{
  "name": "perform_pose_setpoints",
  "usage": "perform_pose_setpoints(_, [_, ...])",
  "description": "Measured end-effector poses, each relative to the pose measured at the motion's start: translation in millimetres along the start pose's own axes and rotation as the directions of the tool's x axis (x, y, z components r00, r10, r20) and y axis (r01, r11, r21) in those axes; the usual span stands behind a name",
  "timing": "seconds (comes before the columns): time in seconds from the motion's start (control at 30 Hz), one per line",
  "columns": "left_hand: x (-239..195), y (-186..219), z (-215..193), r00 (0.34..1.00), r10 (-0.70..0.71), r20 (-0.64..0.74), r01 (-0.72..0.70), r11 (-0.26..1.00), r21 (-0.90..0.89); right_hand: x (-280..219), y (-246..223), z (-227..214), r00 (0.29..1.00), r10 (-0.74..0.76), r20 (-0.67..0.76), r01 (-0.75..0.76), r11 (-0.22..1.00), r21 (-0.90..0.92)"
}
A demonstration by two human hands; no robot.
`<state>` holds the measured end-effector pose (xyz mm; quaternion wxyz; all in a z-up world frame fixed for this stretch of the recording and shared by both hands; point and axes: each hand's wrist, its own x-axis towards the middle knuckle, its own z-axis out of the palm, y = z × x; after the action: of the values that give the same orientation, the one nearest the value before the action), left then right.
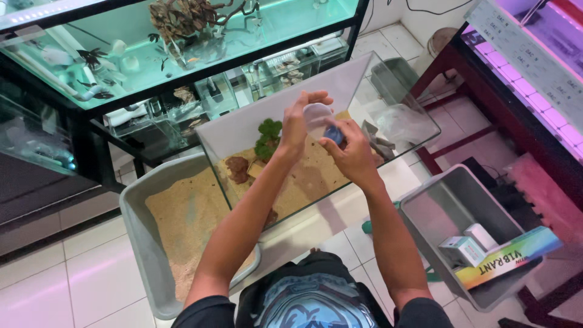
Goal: The person prepares an aquarium by scooping sand from a bin and spreading it onto the floor of the tank.
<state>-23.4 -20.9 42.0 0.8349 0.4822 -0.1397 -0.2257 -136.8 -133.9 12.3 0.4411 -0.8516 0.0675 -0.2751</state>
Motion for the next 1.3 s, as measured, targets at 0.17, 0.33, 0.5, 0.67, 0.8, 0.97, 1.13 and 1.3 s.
perform_pose_setpoints(0.17, [-27.0,34.4,-21.6,0.999,-0.044,0.031,0.048,0.990,-0.132,-26.5,-54.3,36.5,0.999,-0.037,-0.020,0.040,0.981,0.189])
perform_pose_setpoints(0.33, [-72.2,65.6,-66.9,0.999,-0.034,0.004,0.034,0.979,-0.201,-53.0,-102.2,79.9,0.998,-0.054,0.023,0.048,0.978,0.205])
perform_pose_setpoints(0.5, [-118.4,99.9,-124.8,0.992,0.080,-0.098,-0.095,0.983,-0.156,-71.8,-127.7,134.8,0.969,-0.202,0.143,0.204,0.979,0.002])
perform_pose_setpoints(0.67, [-141.0,113.1,-202.1,0.965,0.135,-0.227,-0.152,0.987,-0.061,-82.6,-156.6,187.4,0.940,-0.229,0.253,0.232,0.973,0.018])
perform_pose_setpoints(0.8, [-143.1,87.3,-284.6,0.923,0.190,-0.336,-0.151,0.979,0.138,-91.8,-154.3,232.3,0.938,-0.151,0.312,0.140,0.988,0.059])
perform_pose_setpoints(0.97, [-189.4,38.1,-356.4,0.847,0.117,-0.519,0.073,0.940,0.332,-115.8,-70.1,311.8,0.889,-0.021,0.457,0.097,0.985,-0.143])
perform_pose_setpoints(1.13, [-234.1,-54.6,-427.0,0.797,0.115,-0.594,0.276,0.804,0.526,-141.5,17.3,356.7,0.814,0.059,0.577,0.197,0.908,-0.371])
perform_pose_setpoints(1.3, [-296.4,-69.3,-411.5,0.829,-0.095,-0.550,0.500,0.566,0.655,-173.6,51.3,369.0,0.682,0.190,0.707,0.271,0.831,-0.485])
